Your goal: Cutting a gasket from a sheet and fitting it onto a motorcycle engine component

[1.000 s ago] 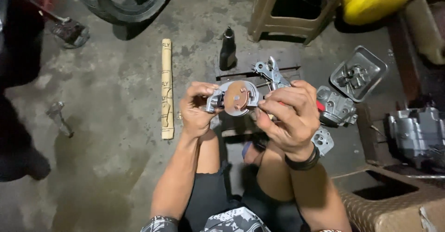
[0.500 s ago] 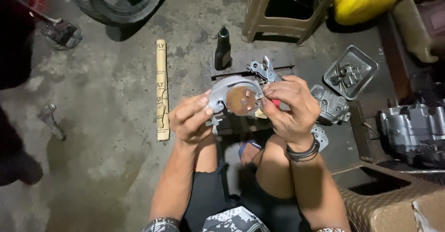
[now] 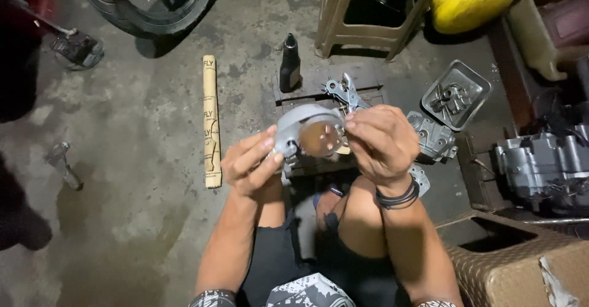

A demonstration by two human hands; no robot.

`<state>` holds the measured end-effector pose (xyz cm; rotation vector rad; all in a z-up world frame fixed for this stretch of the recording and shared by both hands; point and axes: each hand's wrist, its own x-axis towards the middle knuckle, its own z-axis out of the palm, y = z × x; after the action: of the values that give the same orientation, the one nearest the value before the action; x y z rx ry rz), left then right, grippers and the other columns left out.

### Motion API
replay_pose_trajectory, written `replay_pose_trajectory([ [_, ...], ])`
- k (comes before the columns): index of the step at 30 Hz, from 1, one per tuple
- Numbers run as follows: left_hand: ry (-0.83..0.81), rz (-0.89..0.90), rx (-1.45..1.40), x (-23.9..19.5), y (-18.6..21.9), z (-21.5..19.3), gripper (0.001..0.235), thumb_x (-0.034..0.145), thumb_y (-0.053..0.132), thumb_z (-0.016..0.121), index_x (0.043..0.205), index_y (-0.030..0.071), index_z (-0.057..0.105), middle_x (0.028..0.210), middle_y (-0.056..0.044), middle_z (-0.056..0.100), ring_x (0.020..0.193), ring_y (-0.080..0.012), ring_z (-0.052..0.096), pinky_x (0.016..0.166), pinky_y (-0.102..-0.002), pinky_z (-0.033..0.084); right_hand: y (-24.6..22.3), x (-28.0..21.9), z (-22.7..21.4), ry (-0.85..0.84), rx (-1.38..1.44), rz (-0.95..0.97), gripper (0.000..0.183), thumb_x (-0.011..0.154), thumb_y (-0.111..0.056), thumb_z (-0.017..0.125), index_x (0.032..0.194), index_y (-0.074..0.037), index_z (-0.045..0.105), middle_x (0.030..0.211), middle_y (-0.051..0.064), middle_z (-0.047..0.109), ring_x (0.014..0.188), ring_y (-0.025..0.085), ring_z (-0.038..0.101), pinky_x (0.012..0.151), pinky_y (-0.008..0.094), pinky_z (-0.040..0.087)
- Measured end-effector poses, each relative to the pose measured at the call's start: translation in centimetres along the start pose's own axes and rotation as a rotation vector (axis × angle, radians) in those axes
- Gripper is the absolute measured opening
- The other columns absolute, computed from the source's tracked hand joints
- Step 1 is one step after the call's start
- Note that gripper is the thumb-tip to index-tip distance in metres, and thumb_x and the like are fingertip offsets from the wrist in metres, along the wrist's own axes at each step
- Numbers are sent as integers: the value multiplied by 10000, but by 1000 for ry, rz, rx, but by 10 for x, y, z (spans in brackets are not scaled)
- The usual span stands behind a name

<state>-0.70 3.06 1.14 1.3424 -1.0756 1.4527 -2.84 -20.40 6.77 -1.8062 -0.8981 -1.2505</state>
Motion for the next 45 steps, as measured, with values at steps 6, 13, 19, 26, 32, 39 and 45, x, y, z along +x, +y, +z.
replay_pose_trajectory([
  [6,-127,-574,50,-64,-17,3,271,801,37,836,1066,78,796,1025,-127,758,895,-357,749,745,-455,612,4,-3,-1,-261,-156,401,91,973,-51,723,1031,-113,754,883,49,739,785,282,717,724,399,569],
  [13,-462,-1299,-45,-11,-18,15,341,744,58,851,1058,34,719,1025,-228,724,1043,-497,670,911,-565,529,32,-6,6,-871,-240,925,132,958,-170,617,1003,-56,665,901,211,751,900,528,683,777,640,498],
  [19,-646,-1714,15,-53,-35,18,375,722,253,888,1056,162,742,1025,-111,717,1015,-312,671,893,-432,509,78,-53,18,-1046,-128,1131,236,837,-294,688,995,-128,748,935,123,773,1007,438,704,886,570,517],
  [26,-569,-1881,-146,-63,-32,20,393,782,133,866,1097,19,661,1074,-170,634,841,-250,647,547,-367,631,75,-59,20,-1061,-91,1223,268,829,-344,707,981,-132,765,961,140,773,1054,442,688,902,574,509],
  [32,-632,-1969,-114,-48,-31,18,647,763,368,895,1238,33,612,1269,-218,580,946,-319,665,583,-404,665,72,-54,12,-938,-4,1295,257,818,-314,711,972,-116,767,848,101,748,889,313,712,806,477,551],
  [39,-728,-1892,-19,-97,-58,13,798,939,706,606,1343,19,585,1239,-266,603,1001,-365,691,501,-435,666,67,-60,16,-402,359,1424,176,880,-131,692,1046,-71,707,741,94,719,654,136,667,568,273,561],
  [45,-945,-1831,118,1,-21,11,894,928,773,501,1472,64,498,1437,-252,480,1412,-449,439,1182,-575,337,46,-37,13,-212,340,1229,167,882,-29,700,1048,-38,688,819,103,703,718,168,722,633,288,586],
])
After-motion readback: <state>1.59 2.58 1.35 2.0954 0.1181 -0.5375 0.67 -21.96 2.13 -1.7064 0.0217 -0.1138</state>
